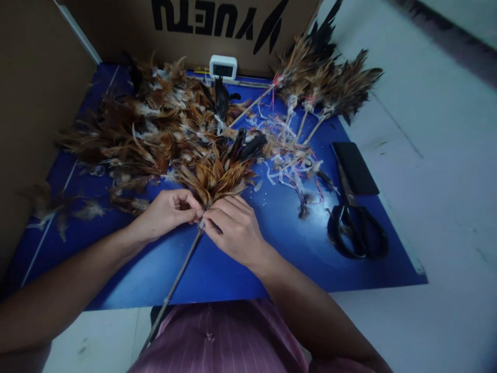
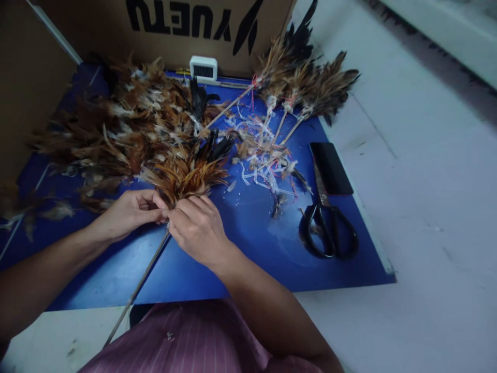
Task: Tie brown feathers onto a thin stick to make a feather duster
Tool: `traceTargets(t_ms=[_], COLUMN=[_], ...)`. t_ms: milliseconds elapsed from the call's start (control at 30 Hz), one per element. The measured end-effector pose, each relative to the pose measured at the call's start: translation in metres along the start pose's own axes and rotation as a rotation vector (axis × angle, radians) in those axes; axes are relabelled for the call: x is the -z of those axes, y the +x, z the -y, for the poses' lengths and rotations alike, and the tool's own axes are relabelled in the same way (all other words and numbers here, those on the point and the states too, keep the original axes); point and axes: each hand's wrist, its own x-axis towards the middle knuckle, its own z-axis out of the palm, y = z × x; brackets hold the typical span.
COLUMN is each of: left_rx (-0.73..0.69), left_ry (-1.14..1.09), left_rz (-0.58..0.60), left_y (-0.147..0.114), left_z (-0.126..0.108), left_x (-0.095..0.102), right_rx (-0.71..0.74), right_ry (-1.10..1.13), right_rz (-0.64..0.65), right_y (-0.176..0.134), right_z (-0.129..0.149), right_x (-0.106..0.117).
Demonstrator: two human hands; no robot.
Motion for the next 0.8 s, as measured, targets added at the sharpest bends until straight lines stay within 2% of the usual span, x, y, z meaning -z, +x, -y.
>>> traceTargets(t_ms=[100,233,300,400,533,700,800], left_rx=[-0.011,-0.113,-0.218,-0.462,-0.755,-1.008,-1.082], left_ry=[0.038,0.195,0.339,0.557,0.702,0.867,0.966], left_rz=[-0.011,-0.035,-0.036,-0.046,-0.032,0.033,0.063], left_y=[0.001,0.001,0.000,0.001,0.003,0.007,0.008], left_z=[0.004,0.007,0.007,0.006,0.008,0.014,0.020], left_x=[0.001,0.002,0.002,0.004,0.007,0.015,0.024], right_rx=[-0.047,-0.260,-0.330,-0.365,-0.388,-0.410,-0.424], right_ry=[0.089,0.310,0.351,0.347,0.338,0.406,0.425], right_rz=[0.011,0.002,0.008,0.029,0.043,0.022,0.012], right_y=[0.001,0.003,0.004,0.005,0.007,0.009,0.010], right_z=[-0.001,-0.002,-0.003,-0.004,-0.007,-0.012,-0.014], right_x=[0.000,0.001,0.001,0.001,-0.001,-0.004,-0.006])
